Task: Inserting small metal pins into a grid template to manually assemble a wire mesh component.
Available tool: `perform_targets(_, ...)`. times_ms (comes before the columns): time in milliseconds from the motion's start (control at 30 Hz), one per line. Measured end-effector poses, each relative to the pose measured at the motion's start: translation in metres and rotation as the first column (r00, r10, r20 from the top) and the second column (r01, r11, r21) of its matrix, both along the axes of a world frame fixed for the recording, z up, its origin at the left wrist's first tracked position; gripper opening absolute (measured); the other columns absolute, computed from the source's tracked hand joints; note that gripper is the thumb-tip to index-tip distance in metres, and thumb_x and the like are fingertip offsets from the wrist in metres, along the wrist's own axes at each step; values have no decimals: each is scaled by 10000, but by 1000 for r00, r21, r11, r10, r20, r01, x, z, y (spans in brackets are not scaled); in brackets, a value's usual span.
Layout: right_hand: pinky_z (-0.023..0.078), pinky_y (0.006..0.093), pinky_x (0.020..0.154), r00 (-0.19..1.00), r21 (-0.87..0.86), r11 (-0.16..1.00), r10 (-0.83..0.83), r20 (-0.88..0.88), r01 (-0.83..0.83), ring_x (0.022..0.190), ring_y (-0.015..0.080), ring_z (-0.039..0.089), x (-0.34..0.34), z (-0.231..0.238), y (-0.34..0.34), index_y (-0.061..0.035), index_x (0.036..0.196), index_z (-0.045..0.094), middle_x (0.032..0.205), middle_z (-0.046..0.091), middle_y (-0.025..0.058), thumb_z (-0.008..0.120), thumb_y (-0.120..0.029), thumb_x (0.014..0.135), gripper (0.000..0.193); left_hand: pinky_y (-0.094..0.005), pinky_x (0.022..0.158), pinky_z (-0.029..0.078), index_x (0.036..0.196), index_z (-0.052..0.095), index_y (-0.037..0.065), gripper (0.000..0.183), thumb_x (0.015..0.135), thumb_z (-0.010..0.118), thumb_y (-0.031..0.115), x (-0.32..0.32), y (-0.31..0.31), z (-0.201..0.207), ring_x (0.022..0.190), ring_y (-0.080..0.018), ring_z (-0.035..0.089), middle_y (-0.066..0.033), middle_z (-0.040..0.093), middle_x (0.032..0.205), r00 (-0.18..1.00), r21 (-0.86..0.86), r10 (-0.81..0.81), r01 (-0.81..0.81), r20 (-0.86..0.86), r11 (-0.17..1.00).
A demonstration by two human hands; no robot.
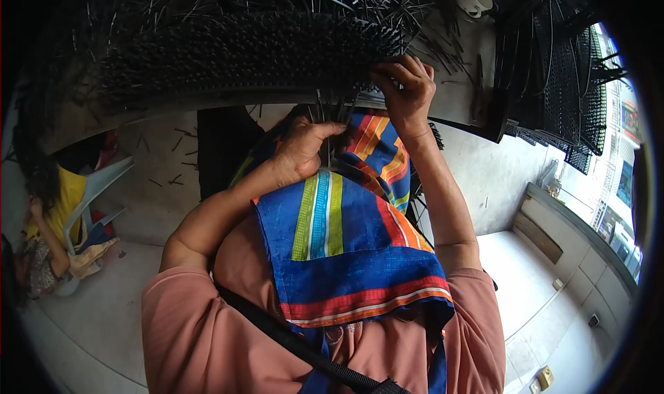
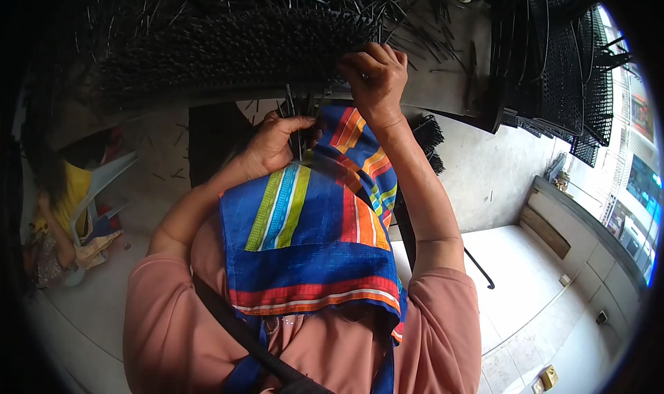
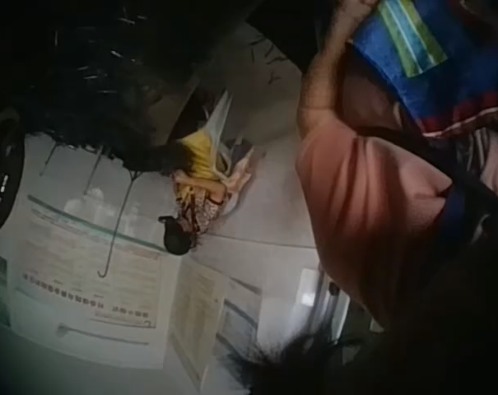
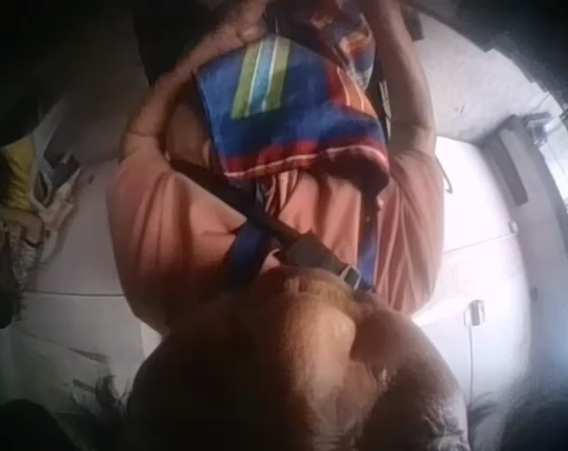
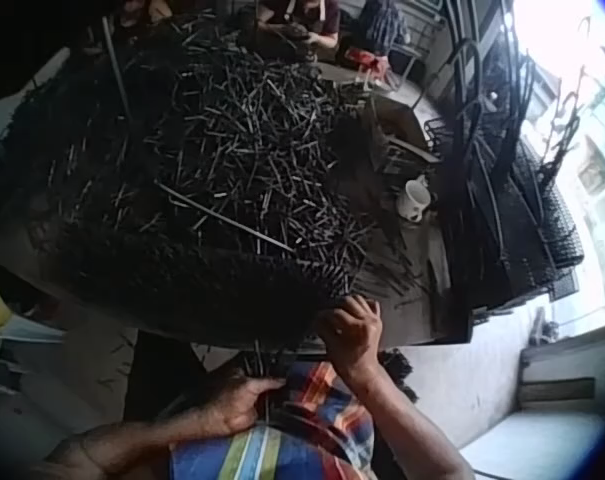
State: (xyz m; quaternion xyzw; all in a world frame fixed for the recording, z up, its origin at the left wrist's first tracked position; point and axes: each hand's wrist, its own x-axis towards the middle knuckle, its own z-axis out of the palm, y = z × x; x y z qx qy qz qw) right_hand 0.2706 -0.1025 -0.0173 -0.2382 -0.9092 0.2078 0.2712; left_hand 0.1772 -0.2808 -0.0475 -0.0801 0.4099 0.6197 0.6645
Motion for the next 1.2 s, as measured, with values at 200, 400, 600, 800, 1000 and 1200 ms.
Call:
perform_targets(200, 375, 316, 781, 999, 32, 999, -9, -35, 10, 766, 195, 592, 10, -5, 1, -92, 746, 680, 772, 634, 9, 762, -150, 663, 131, -305, 596, 500, 958, 632, 3, 139, 821, 618, 13, -3, 0, 5, 700, -201, 642, -107, 660, 839, 1000, -13, 14, -14, 7, 1000)
perform_targets(400, 366, 334, 761, 999, 225, 974, -32, 12, 29, 741, 202, 573, 4, 0, -7, -125, 703, 643, 722, 589, -1, 772, -174, 656, 146, -308, 597, 499, 955, 631, -12, 137, 820, 613, 6, -1, 2, 0, 706, -204, 643, -108, 660, 838, 1000, 20, 16, -16, -3, 1000)
perform_targets(600, 355, 343, 777, 997, 259, 963, -56, -62, 70, 769, 201, 564, 5, -1, -9, -131, 707, 628, 749, 589, -9, 781, -178, 648, 170, -313, 601, 507, 940, 637, -17, 129, 815, 612, -6, -3, 0, 3, 700, -210, 644, -109, 662, 837, 1000, 16, 17, -17, 3, 1000)
perform_targets(800, 346, 333, 777, 984, 207, 963, -158, -80, 171, 778, 199, 567, 12, -7, -24, -114, 687, 620, 765, 600, -4, 784, -168, 647, 177, -316, 608, 521, 920, 649, -20, 116, 810, 616, -4, -3, -2, 3, 686, -218, 648, -110, 666, 835, 998, -14, 52, -52, 21, 999)
perform_targets(1000, 342, 328, 778, 965, 138, 957, -241, -99, 253, 778, 198, 569, 10, -7, -17, -107, 685, 624, 778, 606, 0, 773, -145, 656, 157, -324, 612, 526, 918, 648, -18, 115, 808, 615, -8, -2, -1, 7, 686, -216, 648, -108, 666, 828, 999, -52, 39, -37, 25, 998)
perform_targets(1200, 346, 339, 788, 995, 211, 973, -86, -49, 94, 801, 197, 569, 7, -2, -16, -118, 696, 640, 813, 614, -1, 771, -155, 648, 145, -323, 603, 522, 912, 646, -16, 101, 817, 614, -6, -5, -4, 5, 698, -215, 651, -110, 666, 820, 998, -26, 49, -48, 28, 999)
